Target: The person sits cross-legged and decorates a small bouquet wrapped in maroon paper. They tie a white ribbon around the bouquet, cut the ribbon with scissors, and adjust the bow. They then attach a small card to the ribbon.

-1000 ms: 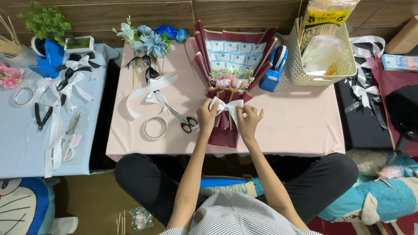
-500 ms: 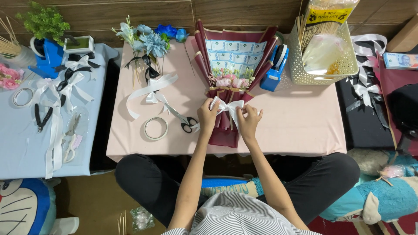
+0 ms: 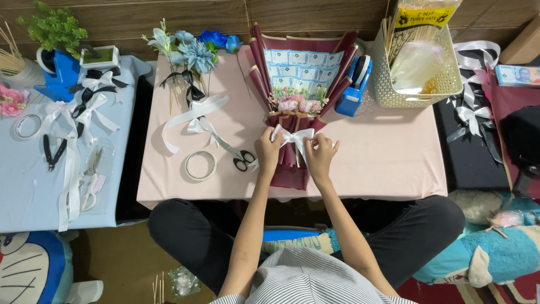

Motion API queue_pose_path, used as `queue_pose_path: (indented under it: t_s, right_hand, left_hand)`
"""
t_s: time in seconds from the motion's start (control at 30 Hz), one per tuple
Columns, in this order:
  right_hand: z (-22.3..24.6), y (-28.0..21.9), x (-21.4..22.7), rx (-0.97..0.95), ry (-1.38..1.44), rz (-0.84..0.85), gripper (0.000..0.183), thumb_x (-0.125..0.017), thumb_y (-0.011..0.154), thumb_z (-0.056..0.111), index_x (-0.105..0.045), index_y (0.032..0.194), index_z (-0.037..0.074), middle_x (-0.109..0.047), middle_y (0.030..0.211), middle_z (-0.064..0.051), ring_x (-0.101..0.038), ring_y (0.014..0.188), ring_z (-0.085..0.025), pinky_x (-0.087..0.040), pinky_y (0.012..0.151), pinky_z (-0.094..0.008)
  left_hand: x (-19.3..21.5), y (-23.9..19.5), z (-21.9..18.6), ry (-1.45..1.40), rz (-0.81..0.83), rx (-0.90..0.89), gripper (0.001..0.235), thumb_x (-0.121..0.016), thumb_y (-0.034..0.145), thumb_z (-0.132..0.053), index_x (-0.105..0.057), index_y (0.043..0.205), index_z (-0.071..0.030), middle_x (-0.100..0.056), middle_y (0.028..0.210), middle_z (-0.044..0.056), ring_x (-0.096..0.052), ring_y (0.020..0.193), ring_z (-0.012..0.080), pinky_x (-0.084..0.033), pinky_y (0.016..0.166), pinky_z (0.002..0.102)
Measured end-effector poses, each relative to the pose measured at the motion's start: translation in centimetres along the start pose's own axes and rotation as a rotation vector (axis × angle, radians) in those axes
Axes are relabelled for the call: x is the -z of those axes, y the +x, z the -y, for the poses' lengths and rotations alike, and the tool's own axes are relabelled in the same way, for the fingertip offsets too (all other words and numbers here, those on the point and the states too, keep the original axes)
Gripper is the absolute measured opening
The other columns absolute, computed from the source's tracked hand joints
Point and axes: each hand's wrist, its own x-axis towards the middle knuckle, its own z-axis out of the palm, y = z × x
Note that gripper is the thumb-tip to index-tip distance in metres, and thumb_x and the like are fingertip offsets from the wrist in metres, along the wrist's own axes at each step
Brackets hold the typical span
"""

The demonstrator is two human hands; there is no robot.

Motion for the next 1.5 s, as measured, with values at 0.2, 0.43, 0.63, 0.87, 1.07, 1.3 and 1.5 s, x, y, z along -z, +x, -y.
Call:
queue_pose_path:
  t_s: [0.2, 0.43, 0.63, 0.87, 1.07, 1.3, 1.5]
  right_hand:
    - [-0.6, 0.2, -0.2, -0.01, -0.017, 0.029, 0.015, -0.076, 0.092, 0.025, -0.064, 0.093, 0.017, -0.059, 0.069, 0.002, -0.065, 0.092, -0.023, -0.017, 0.114, -0.072]
    - [1.1, 0.6, 1.7, -0.13, 0.154, 0.052, 0.023, -0.076, 0.091, 0.028, -0.062, 0.105, 0.017, -0.059, 0.068, 0.004, -0.067, 0.089, -0.021, -0.014, 0.115, -0.073]
    - [1.9, 1.3, 5.6, -0.175, 0.266, 0.09, 0.044, -0.076, 0.093, 0.034, -0.057, 0.129, 0.017, -0.07, 0.095, -0.003, -0.066, 0.111, -0.03, -0.009, 0.114, -0.076]
    - [3.0, 2.0, 4.6, 0.393, -0.039, -0.047, 0.024, -0.076, 0.09, 0.008, -0.072, 0.109, 0.023, -0.064, 0.108, 0.004, -0.059, 0.119, -0.018, -0.014, 0.118, -0.056]
    - [2.0, 2.3, 1.2, 0.619, -0.255, -0.006, 0.011, -0.081, 0.085, 0.021, -0.072, 0.091, 0.022, -0.064, 0.094, 0.003, -0.059, 0.116, -0.019, -0.012, 0.119, -0.063]
    - [0.7, 1.8, 0.0, 0.607, -0.352, -0.013, 0.01, -0.078, 0.087, 0.022, -0.069, 0.089, 0.019, -0.062, 0.091, 0.001, -0.058, 0.116, -0.02, -0.011, 0.119, -0.067]
    - [0.7, 1.9, 0.1, 0.591, -0.3, 0.028, 0.007, -0.077, 0.089, 0.02, -0.07, 0.092, 0.019, -0.062, 0.093, 0.0, -0.057, 0.118, -0.02, -0.009, 0.12, -0.066]
  left_hand:
    - [0.0, -0.4, -0.3, 0.031, -0.009, -0.021, 0.011, -0.068, 0.092, -0.026, -0.068, 0.086, -0.016, -0.071, 0.06, 0.004, -0.073, 0.065, 0.0271, -0.058, 0.063, 0.037]
    - [0.6, -0.7, -0.9, 0.05, -0.014, -0.041, 0.014, -0.068, 0.094, -0.026, -0.068, 0.098, -0.013, -0.074, 0.072, 0.013, -0.075, 0.075, 0.0352, -0.06, 0.068, 0.043]
    - [2.2, -0.5, -1.2, 0.224, 0.018, -0.156, 0.054, -0.061, 0.096, -0.052, -0.055, 0.136, -0.018, -0.075, 0.09, 0.022, -0.074, 0.088, 0.0427, -0.059, 0.078, 0.052]
    - [2.2, -0.7, -0.6, 0.45, -0.155, -0.593, 0.027, -0.074, 0.09, -0.026, -0.068, 0.116, -0.023, -0.062, 0.105, -0.003, -0.06, 0.103, 0.0205, -0.052, 0.08, 0.036]
    - [-0.6, 0.4, 0.5, 0.603, -0.001, -0.668, 0.01, -0.078, 0.085, -0.025, -0.07, 0.091, -0.027, -0.06, 0.097, -0.01, -0.055, 0.108, 0.0128, -0.047, 0.079, 0.031]
    - [-1.0, 0.9, 1.3, 0.584, 0.059, -0.677, 0.009, -0.077, 0.086, -0.024, -0.07, 0.09, -0.026, -0.06, 0.096, -0.009, -0.054, 0.108, 0.0134, -0.046, 0.08, 0.031]
    - [-0.9, 0.3, 0.9, 0.513, 0.056, -0.649, 0.006, -0.075, 0.089, -0.019, -0.07, 0.091, -0.022, -0.061, 0.096, -0.006, -0.057, 0.109, 0.0166, -0.049, 0.079, 0.033]
